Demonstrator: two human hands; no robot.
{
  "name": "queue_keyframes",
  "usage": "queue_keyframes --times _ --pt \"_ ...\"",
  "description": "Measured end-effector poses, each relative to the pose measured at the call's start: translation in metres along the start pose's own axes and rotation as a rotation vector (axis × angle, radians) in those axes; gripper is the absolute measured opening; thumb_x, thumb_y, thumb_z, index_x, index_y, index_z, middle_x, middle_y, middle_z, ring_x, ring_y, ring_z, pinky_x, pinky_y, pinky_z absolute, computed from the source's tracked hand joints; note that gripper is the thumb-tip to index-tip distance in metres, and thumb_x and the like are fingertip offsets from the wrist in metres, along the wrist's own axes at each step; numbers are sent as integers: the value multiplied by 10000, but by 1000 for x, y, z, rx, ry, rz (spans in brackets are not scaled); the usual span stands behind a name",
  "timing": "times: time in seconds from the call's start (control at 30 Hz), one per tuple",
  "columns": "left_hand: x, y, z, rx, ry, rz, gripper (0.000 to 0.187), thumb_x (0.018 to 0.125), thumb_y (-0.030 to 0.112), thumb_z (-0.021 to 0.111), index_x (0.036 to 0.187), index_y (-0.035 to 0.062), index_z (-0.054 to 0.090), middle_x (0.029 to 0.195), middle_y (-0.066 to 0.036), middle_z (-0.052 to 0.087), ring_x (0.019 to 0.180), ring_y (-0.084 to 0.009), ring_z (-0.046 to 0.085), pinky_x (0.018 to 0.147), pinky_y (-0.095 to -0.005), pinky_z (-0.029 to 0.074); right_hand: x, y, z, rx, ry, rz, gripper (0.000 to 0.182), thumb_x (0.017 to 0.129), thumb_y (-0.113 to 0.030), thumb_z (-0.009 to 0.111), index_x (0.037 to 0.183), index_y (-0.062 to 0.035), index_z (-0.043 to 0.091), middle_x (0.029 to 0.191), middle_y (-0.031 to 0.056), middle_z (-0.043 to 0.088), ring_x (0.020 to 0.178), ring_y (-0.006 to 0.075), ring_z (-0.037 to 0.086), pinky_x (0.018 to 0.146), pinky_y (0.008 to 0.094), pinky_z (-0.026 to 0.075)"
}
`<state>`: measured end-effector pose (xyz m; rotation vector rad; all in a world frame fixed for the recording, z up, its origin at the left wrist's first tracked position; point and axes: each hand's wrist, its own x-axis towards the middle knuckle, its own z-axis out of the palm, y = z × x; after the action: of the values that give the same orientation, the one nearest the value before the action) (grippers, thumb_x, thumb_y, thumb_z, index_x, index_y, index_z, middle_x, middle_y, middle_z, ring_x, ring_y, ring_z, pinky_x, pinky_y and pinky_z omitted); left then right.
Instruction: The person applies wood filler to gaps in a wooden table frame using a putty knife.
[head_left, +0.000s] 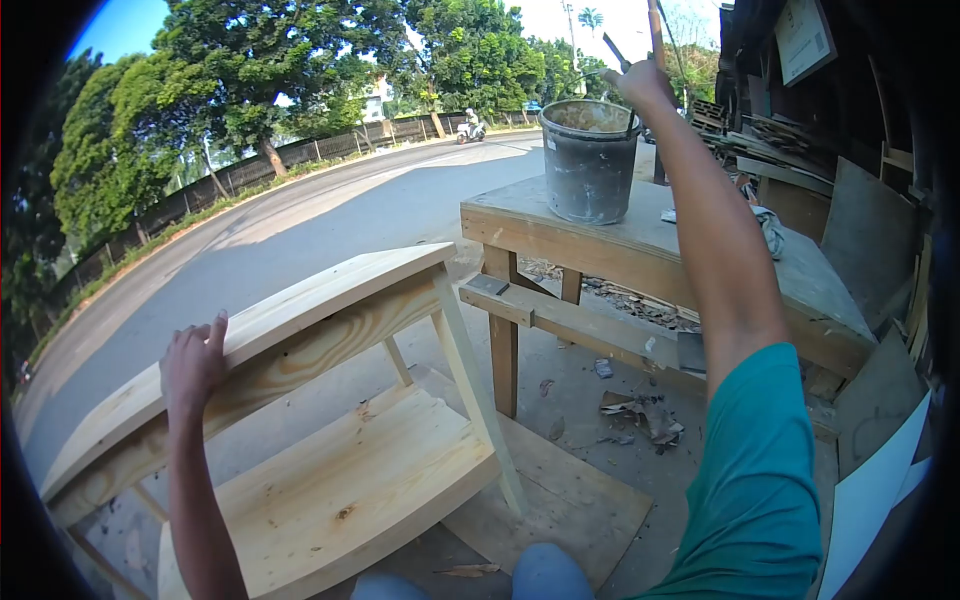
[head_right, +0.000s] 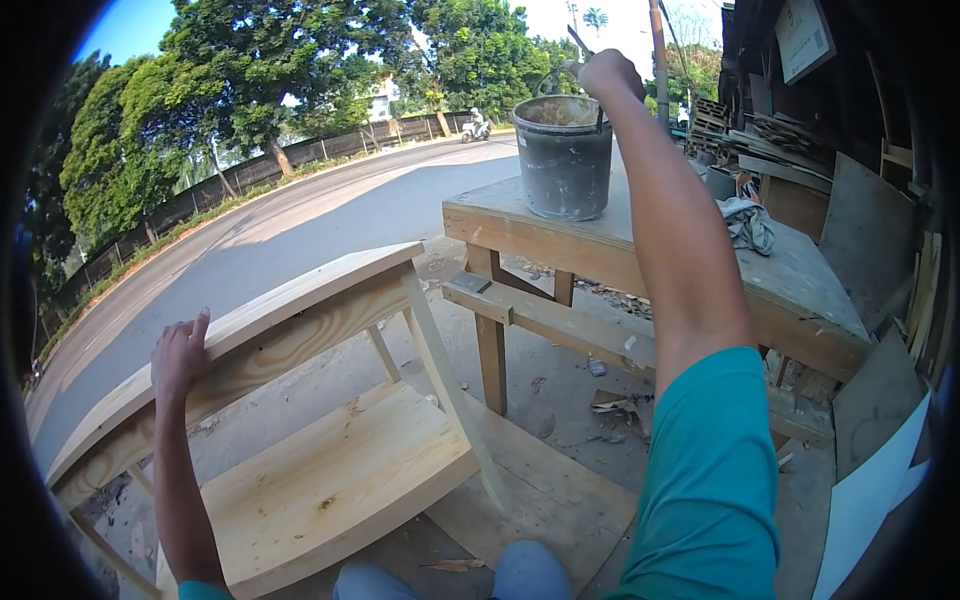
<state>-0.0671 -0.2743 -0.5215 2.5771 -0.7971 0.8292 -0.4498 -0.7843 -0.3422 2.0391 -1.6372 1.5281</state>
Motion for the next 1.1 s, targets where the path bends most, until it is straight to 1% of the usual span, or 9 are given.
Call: queue_keyframes --times 0.2,0.37,0.4,0.43,0.6,0.63,0.7,0.87,1.1 --pt "-2 4 -15 -3 -100 -32 650 986 550 338 996 22 716 1113 -205 668 1119 -370 577 969 -475 443 4 31 -91 207 38 -55 597 731 -549 812 652 -11 564 507 23 461 414 130 447 434 341 389" --pt "10 -10 1 -3 30 27 657 963 583 345 1033 31 693 1126 -235 659 1098 -394 601 944 -493 450 -77 59 -190 211 -157 -234 455 840 -535 720 699 -150 523 511 -86 372 404 12 310 380 217 218" --pt "14 -9 1 12 14 8 660 957 590 347 1076 42 697 1170 -220 654 1142 -375 590 972 -485 446 -101 47 -213 397 -228 -48 387 803 -309 828 790 18 621 647 93 596 483 171 529 475 340 506" --pt "21 -16 10 40 63 44 661 955 595 349 1083 46 695 1174 -223 653 1136 -381 595 968 -488 448 -177 23 -237 488 -209 42 345 844 -270 796 796 26 624 635 59 574 450 147 473 411 315 376" --pt "52 -41 30 67 81 173 647 969 581 338 1094 46 679 1136 -253 654 1097 -395 613 938 -489 449 -258 152 -296 43 -126 -31 415 905 -529 648 804 -142 536 553 -97 382 415 -7 292 399 182 214" --pt "53 -44 36 31 129 202 655 974 582 327 1091 39 674 1121 -255 655 1079 -397 617 928 -487 445 -283 162 -309 60 -312 -15 406 910 -514 651 795 -143 535 552 -98 377 414 -7 290 406 180 221" --pt "73 -56 51 4 126 225 642 987 569 313 1133 42 649 1036 -254 661 1019 -408 621 901 -482 437 -356 169 -304 -53 -261 86 397 899 -470 685 742 -140 529 547 -91 376 418 6 313 402 212 235" --pt "87 -59 53 96 -62 195 846 931 725 266 1347 46 551 1364 -233 544 1311 -344 489 1080 -459 350 -515 203 -212 113 -381 358 321 826 -325 771 697 -102 579 554 -59 452 425 50 387 404 238 287" --pt "69 -53 44 104 31 151 699 974 609 291 1257 54 609 1283 -260 578 1244 -399 526 1054 -475 370 -681 334 -7 264 -517 709 313 810 -258 775 657 -72 575 542 4 533 406 90 429 394 272 324"
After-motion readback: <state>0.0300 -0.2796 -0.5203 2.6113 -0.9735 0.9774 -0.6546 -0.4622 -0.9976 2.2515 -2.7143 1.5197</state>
